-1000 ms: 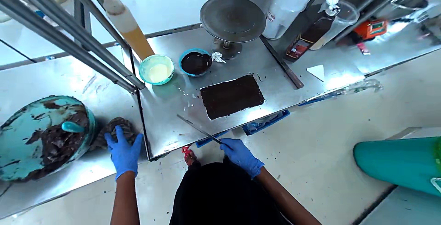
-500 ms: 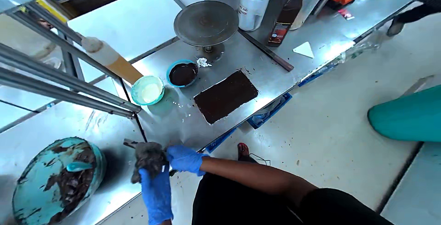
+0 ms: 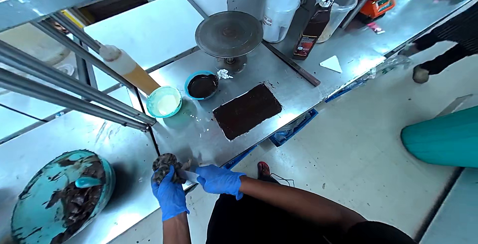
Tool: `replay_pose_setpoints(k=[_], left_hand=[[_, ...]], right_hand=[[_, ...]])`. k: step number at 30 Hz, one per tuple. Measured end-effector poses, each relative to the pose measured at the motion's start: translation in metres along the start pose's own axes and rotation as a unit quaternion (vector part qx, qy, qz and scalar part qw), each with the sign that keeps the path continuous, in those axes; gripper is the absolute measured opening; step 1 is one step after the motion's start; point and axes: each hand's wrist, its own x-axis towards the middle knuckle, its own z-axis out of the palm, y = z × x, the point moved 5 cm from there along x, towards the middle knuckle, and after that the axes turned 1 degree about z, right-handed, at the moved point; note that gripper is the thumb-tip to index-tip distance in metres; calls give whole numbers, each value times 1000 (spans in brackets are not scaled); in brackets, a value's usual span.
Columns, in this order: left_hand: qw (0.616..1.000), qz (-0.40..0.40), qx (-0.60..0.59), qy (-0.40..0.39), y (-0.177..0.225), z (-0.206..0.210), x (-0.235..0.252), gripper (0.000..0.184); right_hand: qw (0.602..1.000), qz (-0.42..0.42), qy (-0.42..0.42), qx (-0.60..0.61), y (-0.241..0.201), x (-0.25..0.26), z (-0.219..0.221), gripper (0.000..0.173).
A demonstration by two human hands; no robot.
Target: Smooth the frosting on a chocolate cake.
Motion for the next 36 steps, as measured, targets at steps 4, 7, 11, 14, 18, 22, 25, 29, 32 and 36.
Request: replay_pose_setpoints(k=[4,7,11,14,18,22,25,29,32,36], left_hand=[[999,29,42,-4,2,9,5,46],[988,113,107,-4,4,13,9,49],[941,226,249,-14,34,-14,43,54],[875,208,435,-30,45,-34,64,64],[808,155,568,-34,41,-22,56,75],[795,176,579,-46,28,21,15,72],[790,177,580,-90,2,49,-9,73],[782,183,584,-116,-23,63,-40,71],[778,190,590,-107,-33,56,-55,70],[779,206,586,-91,-34,33,-77,71]], right_hand=[[1000,-5,5,8,25,-39,-18,30],[998,26,6,65,54,-86,-41,30],[962,120,118,213,121,-186,-105,30],[912,164,319,200,184,-238,-158,34],[854,200,479,28,250,-243,-220,36],[815,261,506,-110,283,-207,-277,46],[813,253,508,-132,288,-178,-312,49],[822,241,500,-129,292,-144,-349,53],[829,229,498,-112,294,-121,-368,53],[844,205,485,-99,283,-94,-389,52]])
